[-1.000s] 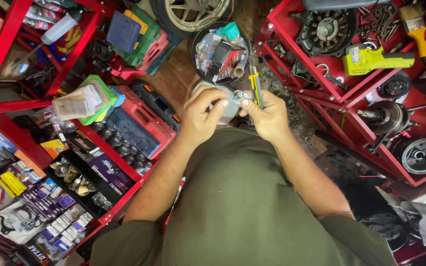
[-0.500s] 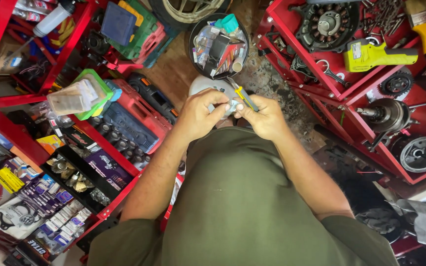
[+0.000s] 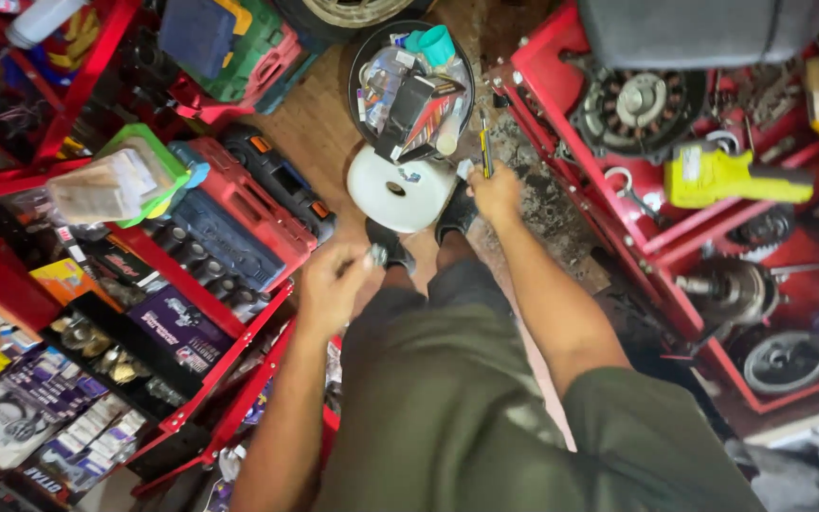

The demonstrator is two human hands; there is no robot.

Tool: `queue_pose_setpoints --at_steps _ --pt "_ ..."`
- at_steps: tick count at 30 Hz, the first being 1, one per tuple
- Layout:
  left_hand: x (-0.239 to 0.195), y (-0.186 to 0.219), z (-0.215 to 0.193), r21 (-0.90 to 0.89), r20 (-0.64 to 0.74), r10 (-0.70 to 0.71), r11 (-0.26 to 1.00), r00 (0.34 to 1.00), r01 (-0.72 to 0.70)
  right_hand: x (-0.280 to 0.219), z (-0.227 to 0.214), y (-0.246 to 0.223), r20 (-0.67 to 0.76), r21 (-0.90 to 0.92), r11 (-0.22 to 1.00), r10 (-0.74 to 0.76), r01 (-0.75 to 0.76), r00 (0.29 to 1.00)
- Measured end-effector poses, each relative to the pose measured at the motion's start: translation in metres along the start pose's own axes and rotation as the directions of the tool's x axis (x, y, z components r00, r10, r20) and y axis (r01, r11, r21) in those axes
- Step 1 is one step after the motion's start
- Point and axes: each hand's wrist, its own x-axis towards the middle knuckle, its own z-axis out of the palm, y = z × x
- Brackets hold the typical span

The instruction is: The person is using a utility knife to open small boxes and remove new bearings for a motorcycle engine.

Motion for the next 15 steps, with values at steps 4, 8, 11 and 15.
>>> queue_pose_setpoints --at_steps 4,8,11,15 --pt "-0.012 -0.041 0.009 -0.048 -0.055 -0.213 0.976 0.976 0.210 0.094 0.043 0.013 -0.123 -0.153 0.988 0.004 -0.023 0.992" --pt "-0.020 -0.074 0.017 -0.198 -0.076 -0.275 0.946 0.959 0.256 0.128 0.057 0.013 -0.154 -0.228 0.973 -0.016 -0.020 0.988" --pt "-0.026 -0.070 0.018 -0.269 -0.057 -0.265 0.933 0.963 0.241 0.109 0.045 0.020 -0.117 -0.154 0.988 -0.027 0.009 0.993" --pt "-0.027 -0.073 0.010 -0.279 -0.016 -0.198 0.942 0.980 0.185 0.059 0.030 0.058 -0.163 -0.278 0.928 -0.302 0.250 0.939"
